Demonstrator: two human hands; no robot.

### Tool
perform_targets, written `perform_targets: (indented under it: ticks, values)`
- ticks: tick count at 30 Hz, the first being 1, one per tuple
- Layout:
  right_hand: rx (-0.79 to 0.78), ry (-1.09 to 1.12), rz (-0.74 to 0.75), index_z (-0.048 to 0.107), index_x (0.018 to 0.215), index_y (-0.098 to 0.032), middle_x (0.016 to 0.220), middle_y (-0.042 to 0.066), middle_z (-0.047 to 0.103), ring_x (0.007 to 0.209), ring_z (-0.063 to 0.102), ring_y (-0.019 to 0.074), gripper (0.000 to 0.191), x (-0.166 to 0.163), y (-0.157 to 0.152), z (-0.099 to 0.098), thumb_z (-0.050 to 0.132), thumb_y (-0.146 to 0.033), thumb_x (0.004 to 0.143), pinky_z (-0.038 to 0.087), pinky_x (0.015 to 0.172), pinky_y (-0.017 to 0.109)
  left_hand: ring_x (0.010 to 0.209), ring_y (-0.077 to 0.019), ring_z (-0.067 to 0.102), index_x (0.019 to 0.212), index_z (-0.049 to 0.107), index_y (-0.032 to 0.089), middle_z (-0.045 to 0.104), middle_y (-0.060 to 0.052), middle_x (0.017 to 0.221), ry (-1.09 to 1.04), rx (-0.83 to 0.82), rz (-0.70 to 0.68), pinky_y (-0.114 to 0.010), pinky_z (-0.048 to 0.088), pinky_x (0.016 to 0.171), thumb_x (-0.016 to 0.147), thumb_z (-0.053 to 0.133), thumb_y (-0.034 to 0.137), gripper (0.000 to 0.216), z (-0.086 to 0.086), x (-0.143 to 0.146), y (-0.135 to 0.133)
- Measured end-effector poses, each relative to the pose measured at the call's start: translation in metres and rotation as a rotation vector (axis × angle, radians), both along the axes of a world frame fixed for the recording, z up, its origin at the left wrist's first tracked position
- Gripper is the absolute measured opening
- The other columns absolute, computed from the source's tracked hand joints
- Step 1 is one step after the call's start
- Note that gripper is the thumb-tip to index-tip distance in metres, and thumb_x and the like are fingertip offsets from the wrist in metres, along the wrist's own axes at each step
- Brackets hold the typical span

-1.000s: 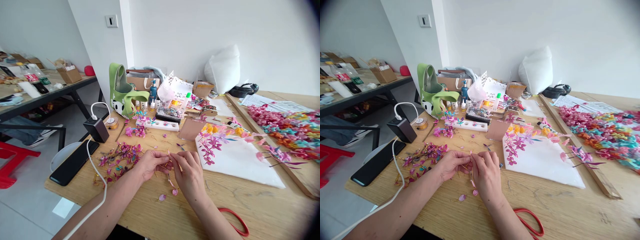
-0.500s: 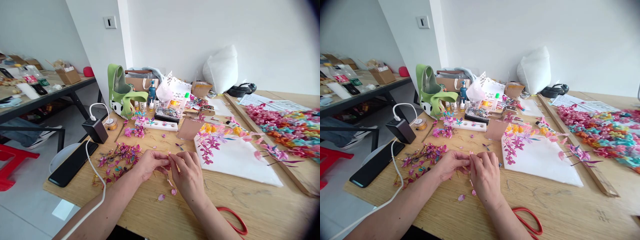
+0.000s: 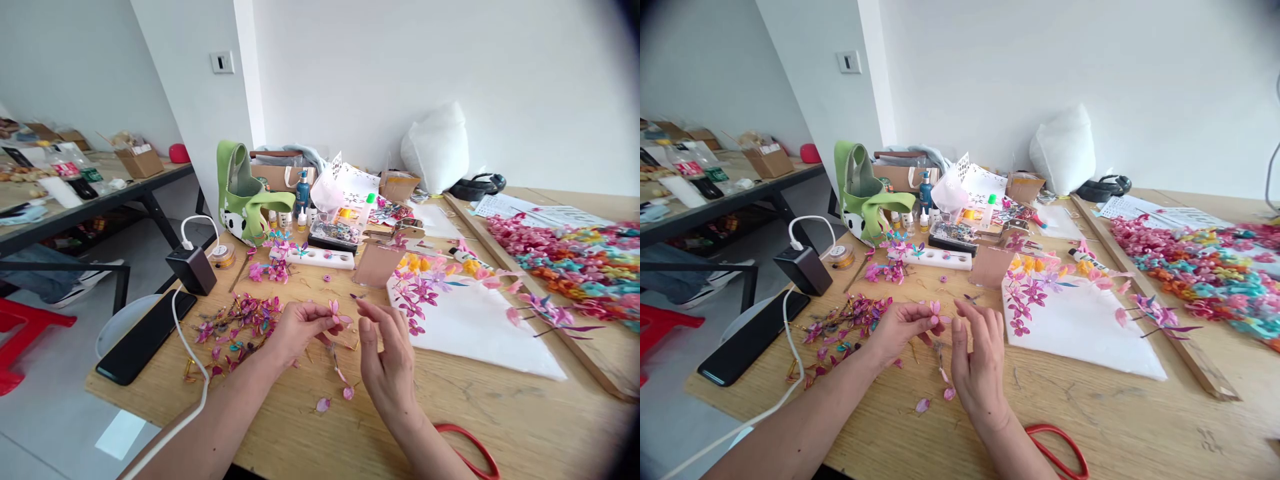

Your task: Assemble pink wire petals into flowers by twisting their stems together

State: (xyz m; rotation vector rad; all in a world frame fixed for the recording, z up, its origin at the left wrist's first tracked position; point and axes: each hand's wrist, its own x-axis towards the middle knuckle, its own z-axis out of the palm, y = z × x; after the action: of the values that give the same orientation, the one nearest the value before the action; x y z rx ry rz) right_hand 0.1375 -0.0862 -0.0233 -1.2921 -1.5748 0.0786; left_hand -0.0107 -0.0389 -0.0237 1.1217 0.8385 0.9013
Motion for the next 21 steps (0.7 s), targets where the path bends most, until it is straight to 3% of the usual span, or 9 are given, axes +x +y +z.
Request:
perform_targets:
  ticks: [3, 7, 13, 17, 21]
  values:
    - [-0.166, 0.209, 0.024, 0.057, 0.094, -0.019, 0.084, 0.006, 0.060, 0.079, 0.056, 0.0198, 0.022, 0.001, 0.001, 0.002, 0.041, -0.035, 0.093, 0.043, 0.070, 0.033, 0.074, -0.0180, 0.064, 0.088, 0.074, 0.014, 0.072, -0.010, 0.082, -0.006, 0.061, -0.005, -0.023, 0.050, 0.056, 0.070, 0.071, 0.042, 0.034, 0.002, -0.001, 0.000]
    - [-0.382, 0.386, 0.201, 0.055, 0.071, -0.019, 0.066, 0.003, 0.059, 0.065, 0.055, 0.0170, 0.038, 0.000, 0.002, 0.008, 0.039, -0.045, 0.093, 0.041, 0.059, 0.027, 0.075, -0.0189, 0.064, 0.087, 0.074, 0.014, 0.073, -0.009, 0.085, -0.011, 0.107, -0.022, -0.026, 0.052, 0.058, 0.068, 0.071, 0.044, 0.035, 0.000, -0.001, 0.000]
    - [-0.390, 0.528, 0.307, 0.061, 0.084, -0.018, 0.072, 0.003, 0.063, 0.067, 0.057, 0.0166, 0.026, 0.002, 0.006, 0.011, 0.058, -0.044, 0.084, 0.044, 0.063, 0.027, 0.069, -0.0168, 0.064, 0.086, 0.075, 0.015, 0.073, -0.007, 0.078, 0.038, 0.113, -0.128, -0.026, 0.050, 0.061, 0.071, 0.071, 0.036, 0.026, 0.000, -0.003, 0.000]
    - [-0.482, 0.608, 0.425, 0.060, 0.076, -0.017, 0.065, 0.003, 0.064, 0.060, 0.058, 0.0164, 0.025, 0.006, 0.008, 0.010, 0.063, -0.042, 0.081, 0.046, 0.059, 0.028, 0.069, -0.0170, 0.064, 0.082, 0.075, 0.015, 0.073, -0.007, 0.078, 0.072, 0.147, -0.207, -0.027, 0.050, 0.068, 0.073, 0.070, 0.034, 0.022, 0.003, -0.003, -0.001]
    - [-0.480, 0.650, 0.397, 0.061, 0.073, -0.017, 0.063, 0.003, 0.064, 0.060, 0.058, 0.0167, 0.026, 0.006, 0.009, 0.009, 0.065, -0.043, 0.079, 0.047, 0.058, 0.028, 0.072, -0.0192, 0.065, 0.085, 0.075, 0.015, 0.073, -0.009, 0.081, 0.080, 0.140, -0.191, -0.029, 0.050, 0.069, 0.073, 0.068, 0.039, 0.028, 0.006, -0.004, -0.002]
